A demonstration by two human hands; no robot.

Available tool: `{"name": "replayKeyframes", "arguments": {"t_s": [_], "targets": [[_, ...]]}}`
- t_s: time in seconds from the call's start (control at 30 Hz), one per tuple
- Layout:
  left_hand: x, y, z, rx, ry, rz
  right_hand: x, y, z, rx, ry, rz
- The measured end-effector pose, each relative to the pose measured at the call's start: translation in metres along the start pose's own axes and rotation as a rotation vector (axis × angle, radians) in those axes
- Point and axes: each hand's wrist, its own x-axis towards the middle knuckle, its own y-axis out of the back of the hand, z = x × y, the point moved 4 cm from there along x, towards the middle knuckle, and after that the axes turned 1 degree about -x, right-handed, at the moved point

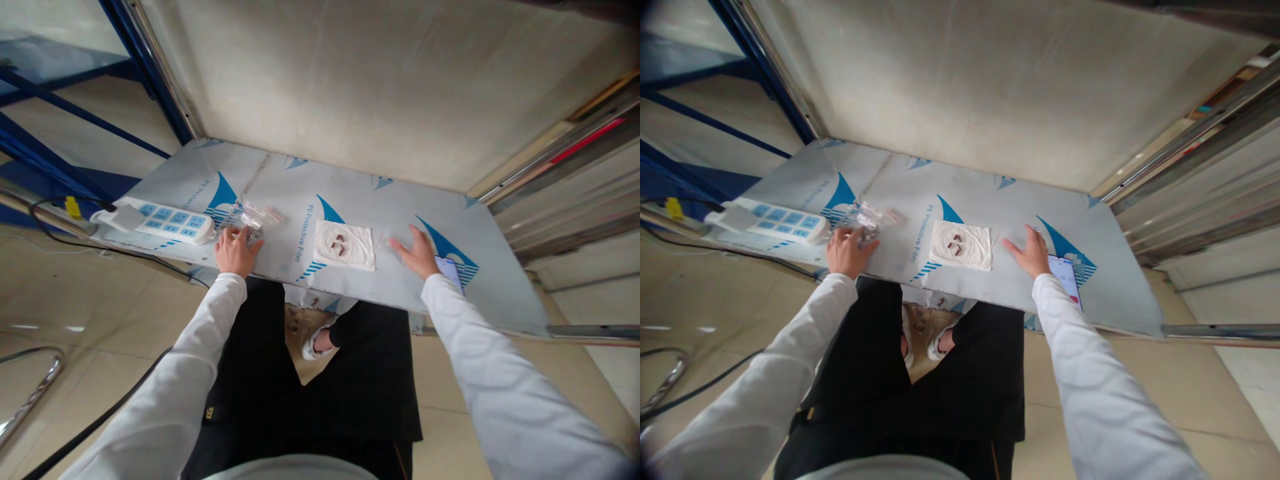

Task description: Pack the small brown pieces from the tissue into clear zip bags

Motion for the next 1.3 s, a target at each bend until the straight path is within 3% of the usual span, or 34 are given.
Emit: {"name": "replayKeyframes", "arguments": {"t_s": [0.13,0.27,0.33,0.43,0.53,0.6,0.77,0.9,1.07,1.2,1.3], "targets": [[0.004,0.002,0.001,-0.006,-0.013,0.011,-0.023,0.032,0.003,0.207,-0.123,0.382],[-0.003,0.013,0.001,-0.051,-0.023,0.111,-0.066,0.038,-0.031,0.363,-0.141,0.426],[-0.007,0.017,0.002,-0.062,-0.019,0.136,-0.087,0.026,-0.063,0.481,-0.108,0.347],[-0.008,0.016,0.003,-0.071,-0.049,0.079,-0.110,-0.003,-0.115,0.637,-0.023,0.178],[-0.006,0.016,0.001,-0.100,-0.109,0.015,-0.120,-0.029,-0.154,0.728,-0.005,0.055],[-0.009,0.022,0.002,-0.110,-0.149,0.041,-0.122,-0.038,-0.175,0.772,-0.018,0.004],[-0.053,0.049,0.024,-0.137,-0.280,0.231,-0.116,-0.036,-0.221,0.938,-0.125,-0.206],[-0.097,0.058,0.053,-0.226,-0.388,0.241,-0.113,-0.029,-0.237,0.969,-0.183,-0.374],[-0.121,0.074,0.077,-0.537,-0.406,0.071,-0.122,-0.005,-0.213,0.920,-0.139,-0.295],[-0.130,0.083,0.095,-0.969,-0.089,-0.220,-0.143,0.026,-0.201,0.623,0.027,-0.136],[-0.138,0.077,0.110,-1.158,0.143,-0.395,-0.162,0.037,-0.202,0.378,0.188,-0.092]]}}
